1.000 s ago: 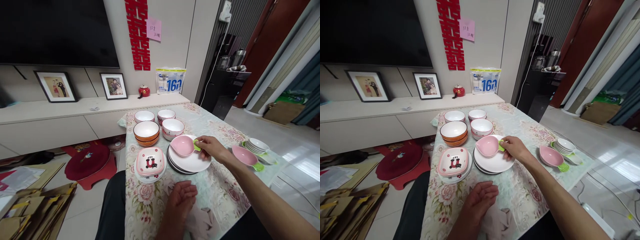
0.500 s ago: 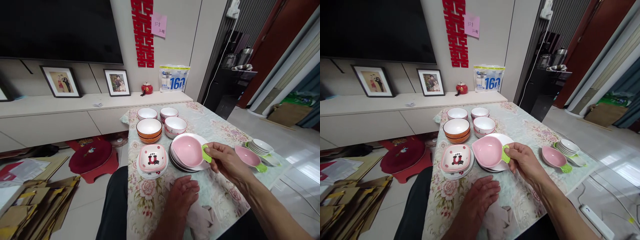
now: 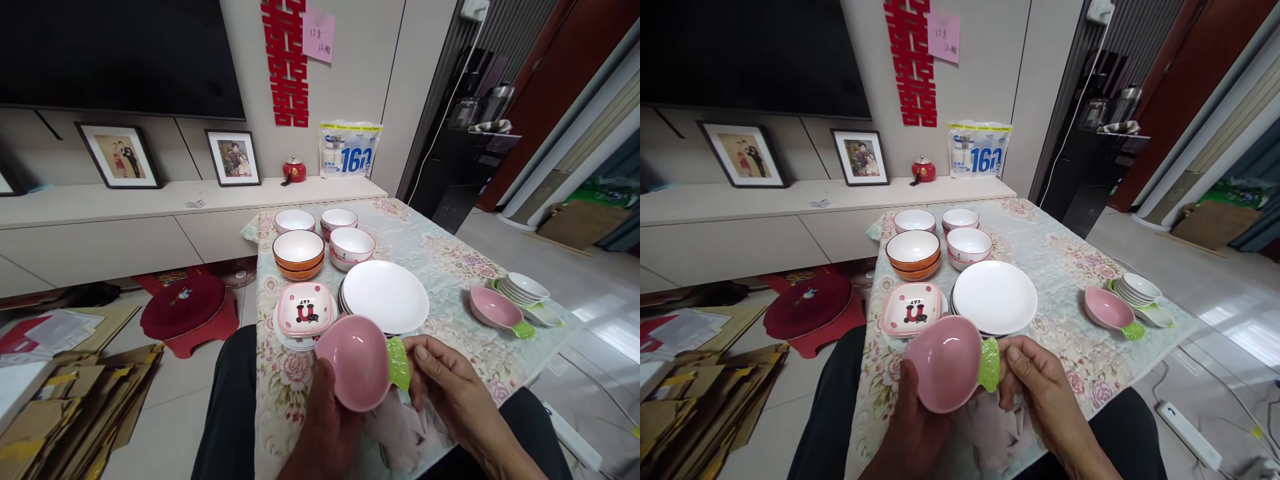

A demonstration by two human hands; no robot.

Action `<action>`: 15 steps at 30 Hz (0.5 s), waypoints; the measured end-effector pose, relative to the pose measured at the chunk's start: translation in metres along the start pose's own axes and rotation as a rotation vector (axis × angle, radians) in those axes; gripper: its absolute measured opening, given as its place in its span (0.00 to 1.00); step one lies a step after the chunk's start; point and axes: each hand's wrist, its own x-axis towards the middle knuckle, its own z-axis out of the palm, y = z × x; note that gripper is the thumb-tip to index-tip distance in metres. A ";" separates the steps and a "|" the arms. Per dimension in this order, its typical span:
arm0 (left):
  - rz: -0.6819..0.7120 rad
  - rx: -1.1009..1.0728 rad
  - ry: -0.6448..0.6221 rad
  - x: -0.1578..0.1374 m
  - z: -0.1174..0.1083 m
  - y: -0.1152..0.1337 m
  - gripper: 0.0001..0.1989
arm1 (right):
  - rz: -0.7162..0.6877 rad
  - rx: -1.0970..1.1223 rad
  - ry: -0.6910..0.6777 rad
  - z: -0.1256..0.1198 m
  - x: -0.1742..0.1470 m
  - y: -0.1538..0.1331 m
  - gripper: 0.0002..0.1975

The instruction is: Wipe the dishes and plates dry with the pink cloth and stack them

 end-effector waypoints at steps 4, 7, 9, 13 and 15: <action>0.103 -0.013 0.112 0.003 0.005 0.010 0.51 | -0.272 -0.507 -0.041 -0.001 -0.004 0.006 0.12; 0.129 -0.021 0.090 0.004 0.005 0.015 0.48 | -0.469 -0.888 -0.243 0.012 -0.009 0.017 0.20; 0.135 -0.033 0.081 0.003 0.004 0.015 0.46 | -0.519 -1.013 -0.304 0.021 -0.011 0.024 0.25; 0.135 -0.015 0.103 0.003 0.004 0.014 0.48 | -0.546 -1.010 -0.282 0.015 -0.014 0.018 0.19; 0.143 0.007 0.102 0.003 0.005 0.013 0.48 | -0.516 -0.991 -0.183 0.001 -0.018 0.001 0.13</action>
